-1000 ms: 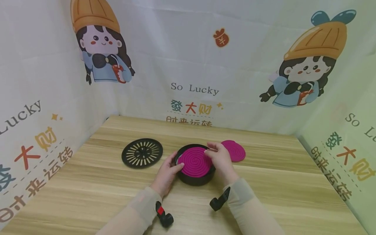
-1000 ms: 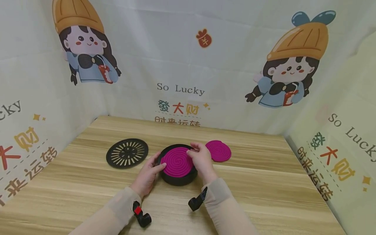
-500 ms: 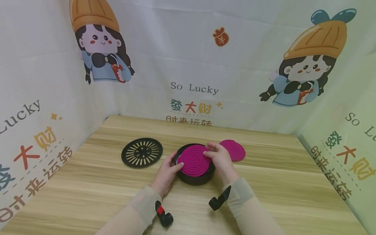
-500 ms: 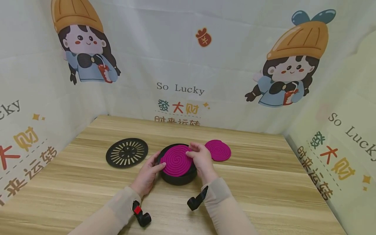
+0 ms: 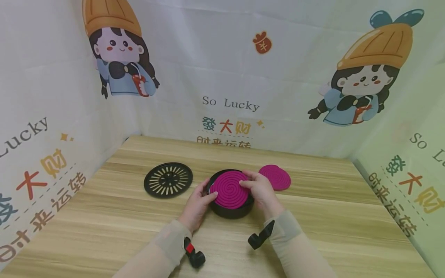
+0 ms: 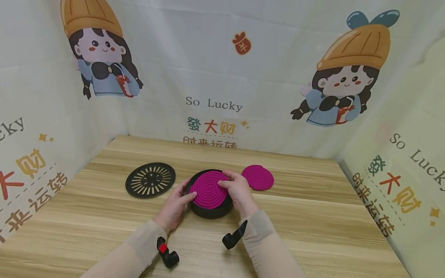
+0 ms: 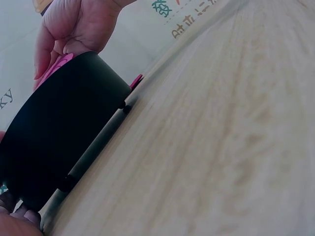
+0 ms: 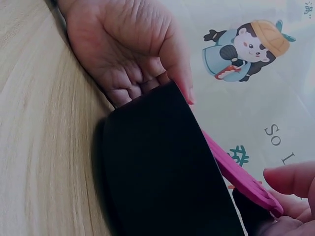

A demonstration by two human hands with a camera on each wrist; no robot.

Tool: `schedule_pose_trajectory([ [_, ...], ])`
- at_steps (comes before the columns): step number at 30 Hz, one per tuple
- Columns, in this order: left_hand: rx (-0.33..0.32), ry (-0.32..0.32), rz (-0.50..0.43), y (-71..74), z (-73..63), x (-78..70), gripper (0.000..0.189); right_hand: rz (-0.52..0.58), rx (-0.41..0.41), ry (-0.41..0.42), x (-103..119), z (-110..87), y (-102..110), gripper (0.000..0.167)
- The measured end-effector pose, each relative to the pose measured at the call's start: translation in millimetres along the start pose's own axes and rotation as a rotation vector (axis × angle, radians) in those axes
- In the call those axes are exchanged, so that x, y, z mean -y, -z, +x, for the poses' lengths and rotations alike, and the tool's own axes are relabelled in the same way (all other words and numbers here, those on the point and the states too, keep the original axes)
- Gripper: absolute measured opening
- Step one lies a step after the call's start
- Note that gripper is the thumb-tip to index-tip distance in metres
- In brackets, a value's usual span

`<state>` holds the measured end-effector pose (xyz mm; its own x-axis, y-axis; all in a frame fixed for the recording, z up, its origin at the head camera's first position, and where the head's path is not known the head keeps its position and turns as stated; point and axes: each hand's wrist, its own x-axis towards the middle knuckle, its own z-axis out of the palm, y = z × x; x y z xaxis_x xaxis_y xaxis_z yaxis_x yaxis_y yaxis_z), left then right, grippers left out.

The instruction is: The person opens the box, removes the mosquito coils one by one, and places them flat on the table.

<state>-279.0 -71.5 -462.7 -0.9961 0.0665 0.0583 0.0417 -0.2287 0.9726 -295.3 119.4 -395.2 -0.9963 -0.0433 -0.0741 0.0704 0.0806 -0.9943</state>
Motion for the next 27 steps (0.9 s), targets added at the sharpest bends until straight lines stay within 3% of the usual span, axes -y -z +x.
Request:
schedule_pose_trajectory([
  [4, 0.002, 0.003, -0.004, 0.3, 0.6, 0.6, 0.068, 0.01, 0.02, -0.009, 0.2, 0.2, 1.9, 0.048],
  [10, 0.003, 0.005, -0.013, 0.5, 0.5, 1.2, 0.068, 0.072, 0.114, -0.04, 1.9, 3.0, 6.2, 0.049],
  [27, 0.011, 0.001, -0.023, 1.1, 0.9, 1.9, 0.067, 0.052, 0.217, -0.063, 2.0, 5.4, 9.4, 0.057],
])
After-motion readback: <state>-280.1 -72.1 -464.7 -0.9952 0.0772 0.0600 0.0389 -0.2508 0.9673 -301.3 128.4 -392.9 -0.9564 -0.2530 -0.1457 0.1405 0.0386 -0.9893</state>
